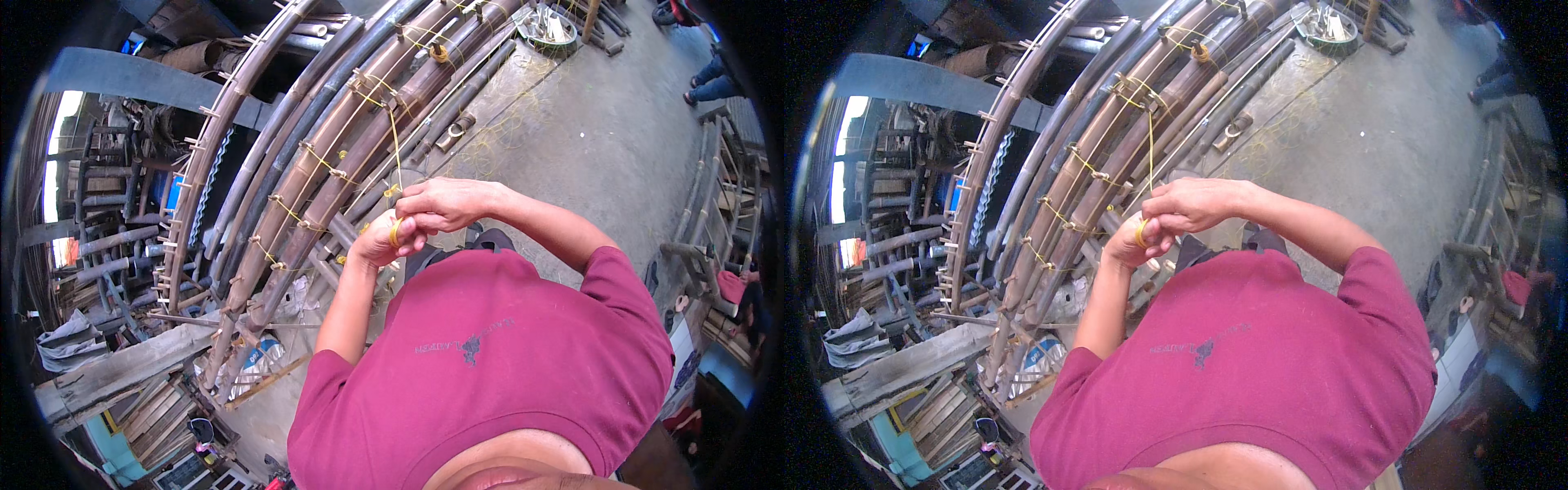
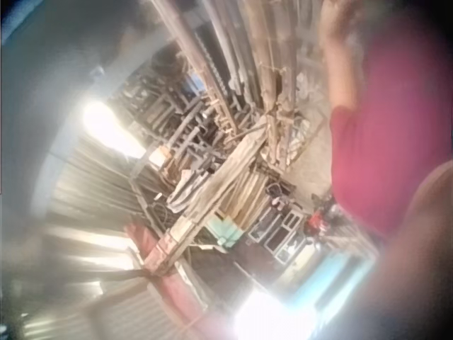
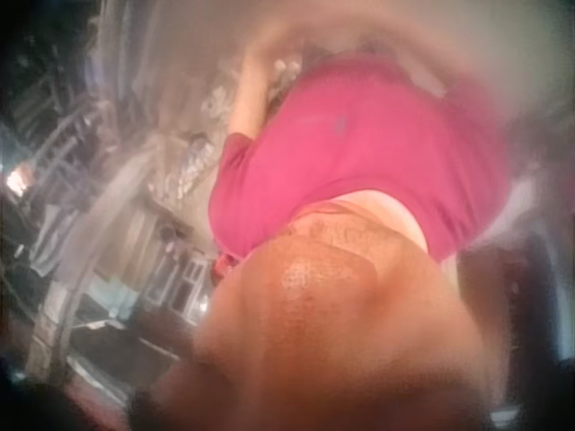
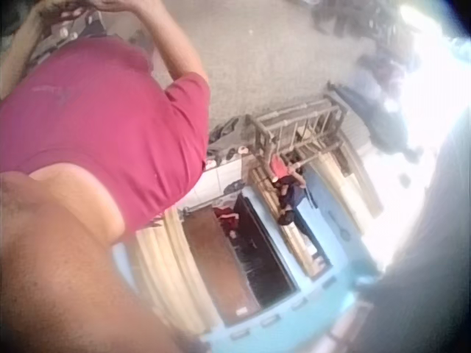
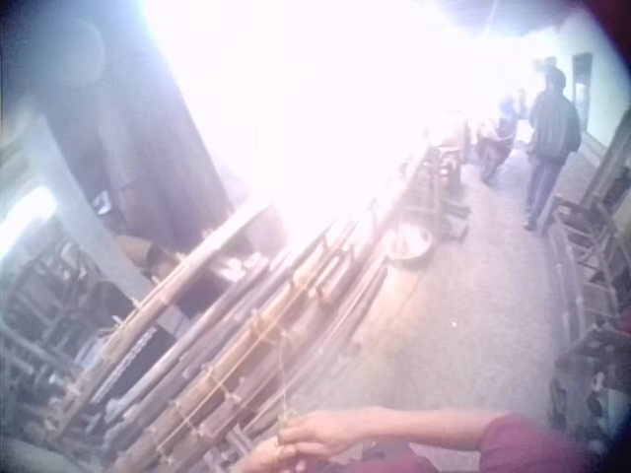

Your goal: The person ties yellow string around a bundle of bamboo poles arranged horizontally. They repeatedly wrap the string around the poles and secure it with knots, moving along the length of the bundle.

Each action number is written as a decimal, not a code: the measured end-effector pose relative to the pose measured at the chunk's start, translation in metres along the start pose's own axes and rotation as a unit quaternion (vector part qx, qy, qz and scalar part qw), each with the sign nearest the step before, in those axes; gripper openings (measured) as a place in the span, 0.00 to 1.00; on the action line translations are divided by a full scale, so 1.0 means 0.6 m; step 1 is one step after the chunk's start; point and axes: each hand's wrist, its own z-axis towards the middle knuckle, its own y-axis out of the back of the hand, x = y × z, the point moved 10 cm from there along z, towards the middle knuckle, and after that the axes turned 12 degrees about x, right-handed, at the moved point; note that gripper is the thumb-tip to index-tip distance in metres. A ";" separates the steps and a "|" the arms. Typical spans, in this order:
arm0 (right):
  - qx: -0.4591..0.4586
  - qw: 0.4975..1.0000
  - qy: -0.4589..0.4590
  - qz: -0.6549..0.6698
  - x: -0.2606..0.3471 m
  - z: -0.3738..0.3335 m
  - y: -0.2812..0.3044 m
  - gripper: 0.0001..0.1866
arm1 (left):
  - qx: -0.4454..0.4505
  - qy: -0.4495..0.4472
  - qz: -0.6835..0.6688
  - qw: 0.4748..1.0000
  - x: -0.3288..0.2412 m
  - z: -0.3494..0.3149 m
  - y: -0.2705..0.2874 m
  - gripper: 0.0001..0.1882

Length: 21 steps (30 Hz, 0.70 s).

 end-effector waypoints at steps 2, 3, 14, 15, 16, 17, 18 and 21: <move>0.037 0.998 -0.028 -0.035 0.000 0.003 -0.004 0.08 | -0.014 0.027 -0.037 0.999 0.012 -0.015 0.003 0.19; 0.054 0.996 -0.041 -0.052 0.000 0.005 -0.007 0.08 | -0.019 0.026 -0.035 0.999 0.014 -0.022 0.010 0.18; 0.063 0.963 -0.163 -0.205 -0.046 0.071 -0.022 0.15 | -0.310 -0.042 0.082 0.946 -0.018 -0.152 0.109 0.19; 0.060 0.965 -0.158 -0.202 -0.045 0.079 -0.021 0.14 | -0.282 -0.013 0.125 0.951 -0.012 -0.150 0.107 0.19; 0.058 0.966 -0.154 -0.199 -0.047 0.087 -0.021 0.13 | -0.253 0.015 0.167 0.953 -0.005 -0.150 0.107 0.18; 0.055 0.968 -0.150 -0.196 -0.048 0.094 -0.024 0.13 | -0.223 0.043 0.210 0.951 0.002 -0.149 0.105 0.18; 0.055 0.968 -0.152 -0.190 -0.055 0.098 -0.030 0.14 | -0.203 0.048 0.237 0.949 0.000 -0.145 0.100 0.15; 0.035 0.978 -0.176 -0.105 -0.076 0.103 -0.032 0.11 | -0.156 0.094 0.162 0.970 0.019 -0.146 0.109 0.15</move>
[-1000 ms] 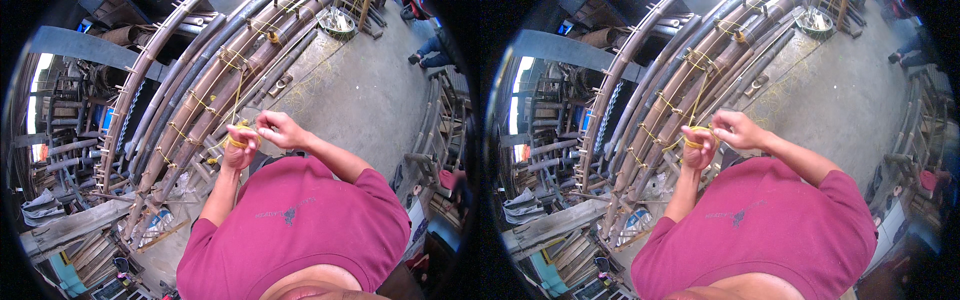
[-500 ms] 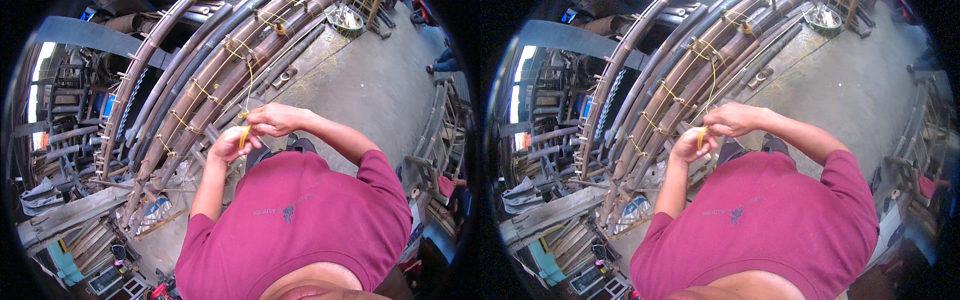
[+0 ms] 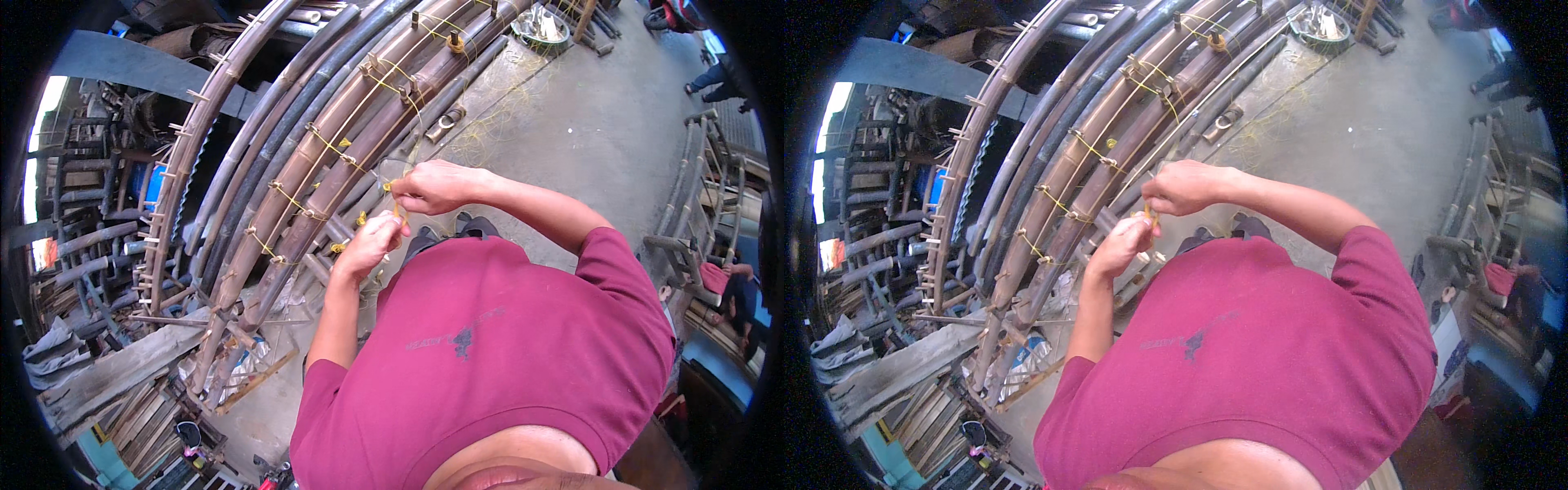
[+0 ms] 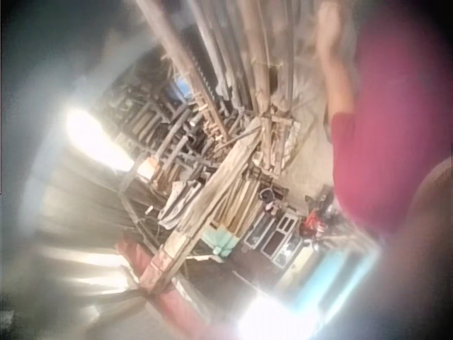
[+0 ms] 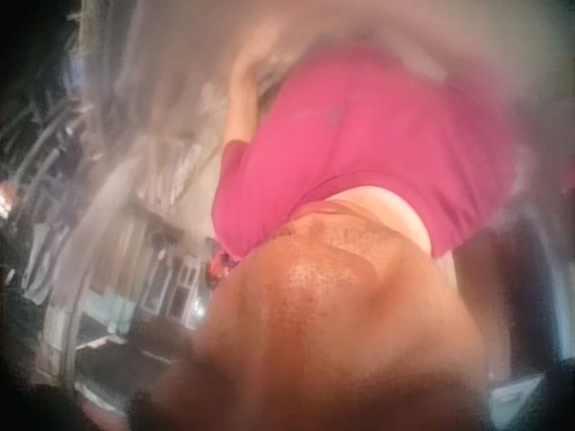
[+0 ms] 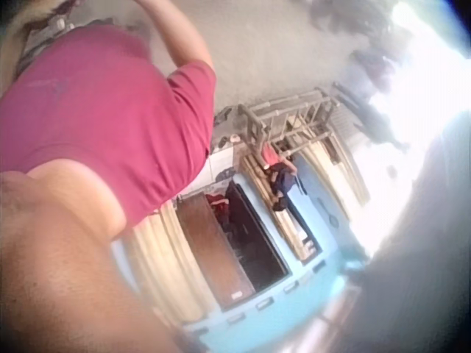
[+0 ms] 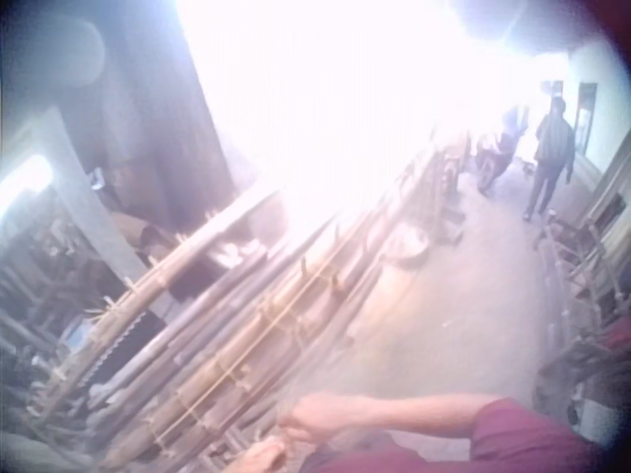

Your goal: The person ties yellow string around a bundle of bamboo poles arranged horizontally. They repeatedly wrap the string around the poles and secure it with knots, moving along the length of the bundle.

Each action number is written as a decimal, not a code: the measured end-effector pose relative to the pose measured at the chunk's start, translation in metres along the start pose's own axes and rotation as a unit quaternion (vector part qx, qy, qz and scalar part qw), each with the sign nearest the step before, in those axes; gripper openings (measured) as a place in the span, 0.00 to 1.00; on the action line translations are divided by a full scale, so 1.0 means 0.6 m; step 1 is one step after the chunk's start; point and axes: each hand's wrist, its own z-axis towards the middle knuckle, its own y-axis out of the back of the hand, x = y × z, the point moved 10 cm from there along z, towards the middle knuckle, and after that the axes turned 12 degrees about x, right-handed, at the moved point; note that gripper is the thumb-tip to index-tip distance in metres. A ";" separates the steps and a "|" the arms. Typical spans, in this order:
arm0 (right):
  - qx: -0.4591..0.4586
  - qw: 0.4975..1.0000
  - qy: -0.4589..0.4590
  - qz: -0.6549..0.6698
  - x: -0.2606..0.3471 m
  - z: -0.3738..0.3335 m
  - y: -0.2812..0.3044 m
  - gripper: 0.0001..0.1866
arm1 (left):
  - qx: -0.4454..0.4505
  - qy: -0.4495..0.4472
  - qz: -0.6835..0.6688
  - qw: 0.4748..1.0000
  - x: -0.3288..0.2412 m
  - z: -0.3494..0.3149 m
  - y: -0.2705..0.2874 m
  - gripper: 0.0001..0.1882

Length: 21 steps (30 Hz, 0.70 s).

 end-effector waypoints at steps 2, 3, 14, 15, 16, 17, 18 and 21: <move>-0.065 0.997 0.023 -0.041 0.018 -0.007 0.015 0.22 | 0.008 -0.038 -0.123 0.992 0.008 0.007 0.010 0.12; -0.115 0.987 0.053 -0.095 0.049 -0.020 0.026 0.27 | 0.022 -0.046 -0.166 0.985 0.005 0.010 0.012 0.11; -0.132 0.969 -0.165 0.132 -0.075 -0.052 -0.036 0.12 | -0.081 -0.162 -0.283 0.942 -0.009 0.066 0.101 0.22; -0.149 0.949 -0.189 0.202 -0.092 -0.057 -0.034 0.13 | -0.048 -0.166 -0.283 0.943 -0.027 0.078 0.076 0.22; -0.191 0.932 -0.156 0.264 -0.102 -0.051 -0.034 0.14 | -0.018 -0.170 -0.285 0.943 -0.041 0.088 0.049 0.22; -0.230 0.909 -0.122 0.324 -0.124 -0.040 -0.043 0.16 | -0.017 -0.166 -0.295 0.941 -0.046 0.105 0.031 0.21; -0.264 0.881 -0.086 0.383 -0.139 -0.036 -0.045 0.17 | -0.037 -0.201 -0.301 0.931 -0.065 0.119 0.018 0.21; -0.190 0.895 -0.076 0.396 -0.154 -0.021 -0.022 0.18 | -0.110 -0.287 -0.292 0.906 -0.088 0.152 0.027 0.17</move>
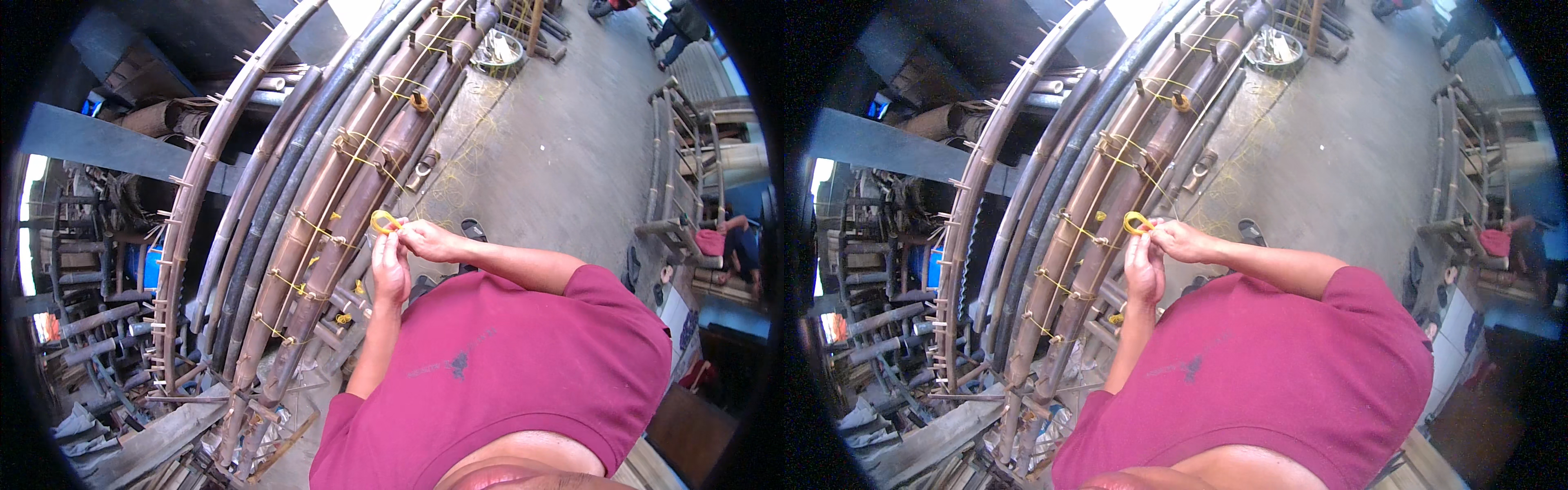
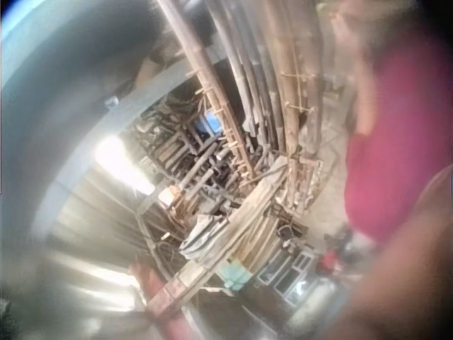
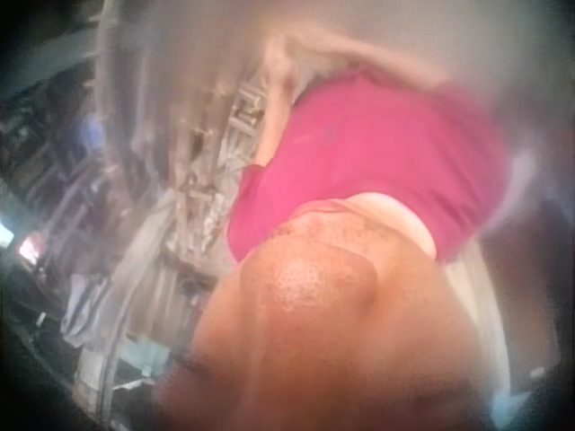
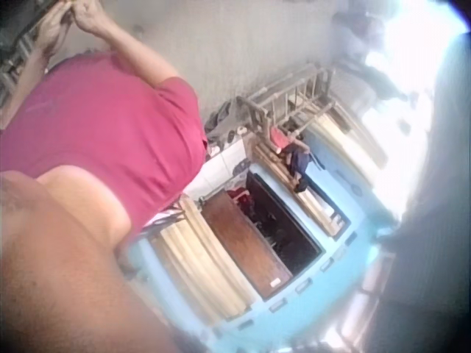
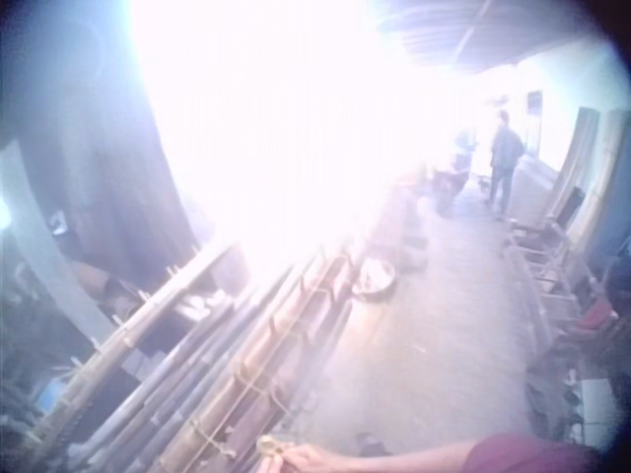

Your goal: The person ties yellow string around a bundle of bamboo poles arranged horizontally. They repeatedly wrap the string around the poles and secure it with knots, moving along the length of the bundle.

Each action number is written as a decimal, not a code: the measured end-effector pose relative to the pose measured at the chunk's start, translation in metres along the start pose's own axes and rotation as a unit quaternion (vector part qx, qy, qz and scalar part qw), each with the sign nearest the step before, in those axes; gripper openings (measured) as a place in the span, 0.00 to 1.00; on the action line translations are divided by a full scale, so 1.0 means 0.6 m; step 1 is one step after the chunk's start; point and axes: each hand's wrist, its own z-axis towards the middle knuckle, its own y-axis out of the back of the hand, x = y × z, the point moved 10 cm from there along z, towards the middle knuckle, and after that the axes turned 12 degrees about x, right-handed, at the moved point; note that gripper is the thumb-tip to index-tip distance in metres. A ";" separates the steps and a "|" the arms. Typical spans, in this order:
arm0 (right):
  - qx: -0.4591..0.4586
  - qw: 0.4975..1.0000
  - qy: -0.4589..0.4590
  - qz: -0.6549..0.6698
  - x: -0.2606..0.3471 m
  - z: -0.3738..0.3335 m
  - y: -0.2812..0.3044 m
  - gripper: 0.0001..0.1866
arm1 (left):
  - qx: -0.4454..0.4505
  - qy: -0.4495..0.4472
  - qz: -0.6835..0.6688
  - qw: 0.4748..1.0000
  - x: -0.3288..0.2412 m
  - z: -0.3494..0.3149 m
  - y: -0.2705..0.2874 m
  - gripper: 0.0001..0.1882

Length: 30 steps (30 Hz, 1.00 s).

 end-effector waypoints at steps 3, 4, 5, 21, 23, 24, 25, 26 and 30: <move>0.098 0.989 -0.072 0.080 -0.021 0.020 0.018 0.20 | -0.025 -0.063 0.016 0.998 -0.006 0.035 -0.012 0.14; 0.138 0.985 -0.068 0.078 -0.015 0.025 0.027 0.20 | -0.028 -0.070 0.013 0.997 0.000 0.049 -0.011 0.13; 0.177 0.979 -0.064 0.075 -0.010 0.028 0.036 0.20 | -0.031 -0.077 0.009 0.997 0.005 0.062 -0.012 0.12; -0.291 0.953 -0.005 -0.082 -0.111 0.069 0.529 0.15 | -0.258 -0.124 0.087 0.954 0.039 0.138 -0.054 0.09; -0.294 0.953 0.001 -0.078 -0.111 0.075 0.532 0.15 | -0.255 -0.112 0.088 0.956 0.052 0.142 -0.066 0.09; -0.296 0.951 0.002 -0.084 -0.107 0.078 0.536 0.15 | -0.260 -0.110 0.090 0.955 0.056 0.145 -0.070 0.09; -0.299 0.950 0.003 -0.090 -0.103 0.080 0.539 0.15 | -0.260 -0.111 0.097 0.954 0.057 0.146 -0.073 0.09; -0.297 0.951 0.002 -0.088 -0.102 0.082 0.539 0.15 | -0.259 -0.110 0.104 0.954 0.057 0.145 -0.075 0.09; -0.285 0.954 -0.010 -0.091 -0.102 0.087 0.544 0.14 | -0.266 -0.114 0.089 0.953 0.058 0.145 -0.076 0.09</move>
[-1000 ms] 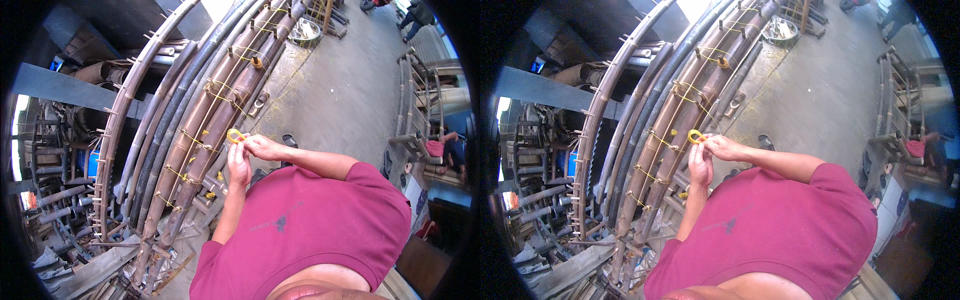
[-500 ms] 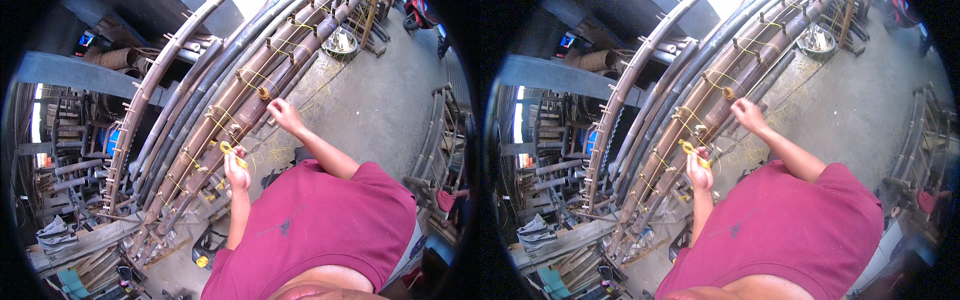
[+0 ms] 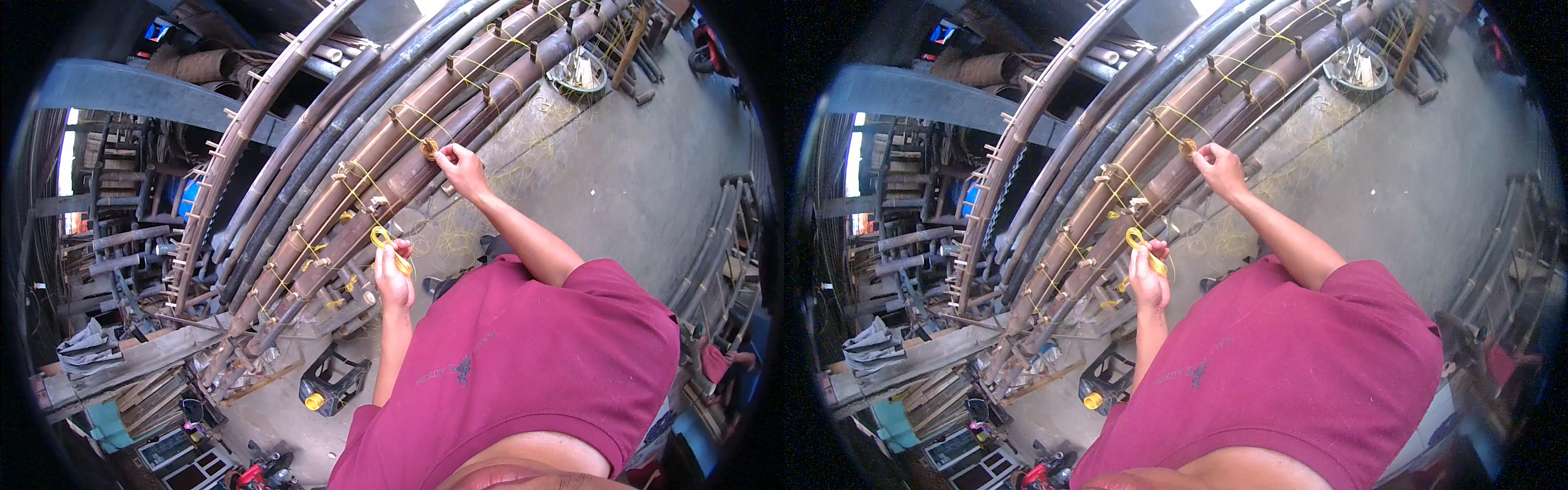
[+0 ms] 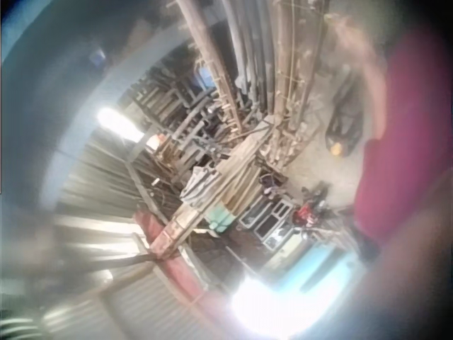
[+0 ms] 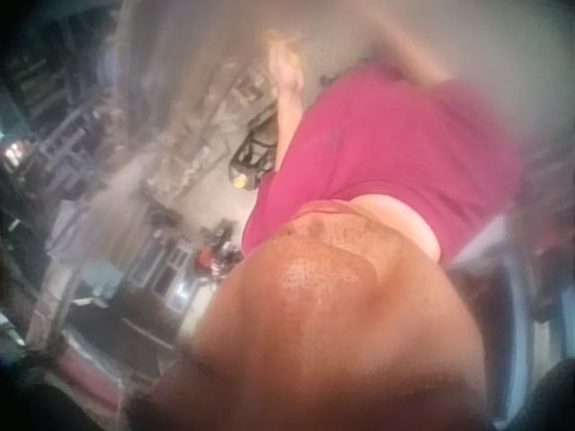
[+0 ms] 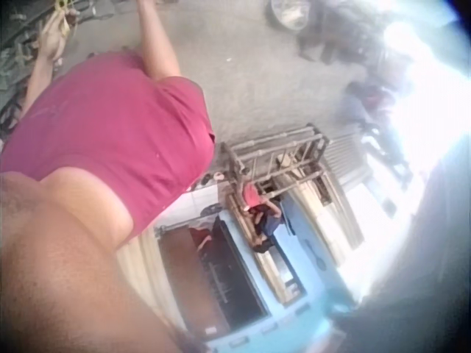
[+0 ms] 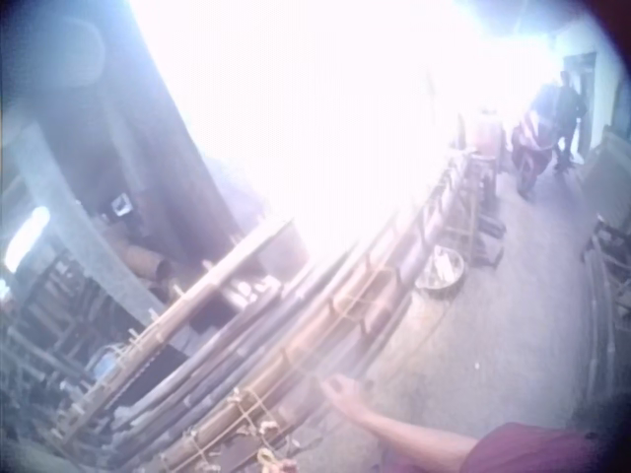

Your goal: The person ties yellow string around a bundle of bamboo poles arranged horizontally. They repeatedly wrap the string around the poles and secure it with knots, moving along the length of the bundle.

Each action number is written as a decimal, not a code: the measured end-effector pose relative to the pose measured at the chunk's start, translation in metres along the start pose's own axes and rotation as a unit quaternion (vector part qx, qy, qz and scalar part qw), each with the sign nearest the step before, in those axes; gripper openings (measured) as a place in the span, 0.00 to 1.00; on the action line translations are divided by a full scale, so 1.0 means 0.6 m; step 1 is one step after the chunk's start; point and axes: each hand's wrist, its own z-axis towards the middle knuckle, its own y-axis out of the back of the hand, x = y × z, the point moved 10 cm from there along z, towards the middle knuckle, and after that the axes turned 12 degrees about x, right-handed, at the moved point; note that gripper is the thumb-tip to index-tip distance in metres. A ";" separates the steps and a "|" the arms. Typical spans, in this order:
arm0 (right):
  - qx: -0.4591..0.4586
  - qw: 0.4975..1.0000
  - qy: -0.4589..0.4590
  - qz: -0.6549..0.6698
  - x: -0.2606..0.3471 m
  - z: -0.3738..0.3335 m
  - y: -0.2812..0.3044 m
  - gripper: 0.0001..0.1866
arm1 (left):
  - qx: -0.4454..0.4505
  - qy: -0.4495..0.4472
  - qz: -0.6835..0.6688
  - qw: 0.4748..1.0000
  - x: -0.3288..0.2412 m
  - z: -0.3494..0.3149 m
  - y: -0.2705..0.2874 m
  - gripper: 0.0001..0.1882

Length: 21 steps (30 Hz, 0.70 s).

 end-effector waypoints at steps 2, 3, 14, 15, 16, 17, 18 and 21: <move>-0.001 1.000 -0.001 -0.010 0.002 0.003 0.000 0.14 | 0.000 0.006 -0.007 1.000 0.004 0.001 0.003 0.09; -0.005 1.000 0.002 -0.018 0.006 0.004 0.001 0.13 | -0.001 0.009 -0.009 1.000 0.005 0.000 0.005 0.09; 0.075 0.969 0.223 -0.070 0.178 0.003 -0.009 0.07 | 0.051 -0.005 0.019 0.999 -0.001 0.000 -0.002 0.11; 0.111 0.968 0.222 -0.050 0.197 -0.014 -0.024 0.07 | 0.041 -0.011 0.042 0.998 -0.009 -0.002 -0.010 0.12; 0.195 0.968 0.158 -0.031 0.189 -0.036 -0.061 0.08 | 0.019 -0.013 0.030 0.999 -0.013 -0.003 -0.015 0.14; 0.221 0.953 0.207 0.001 0.197 -0.067 -0.094 0.06 | 0.027 -0.030 -0.001 0.999 -0.023 0.002 -0.024 0.14; 0.275 0.944 0.182 -0.008 0.215 -0.107 -0.122 0.06 | 0.031 -0.046 -0.033 0.998 -0.031 0.004 -0.030 0.13; 0.309 0.943 0.121 -0.017 0.210 -0.168 -0.151 0.06 | 0.071 -0.071 -0.144 0.985 -0.032 0.002 -0.026 0.12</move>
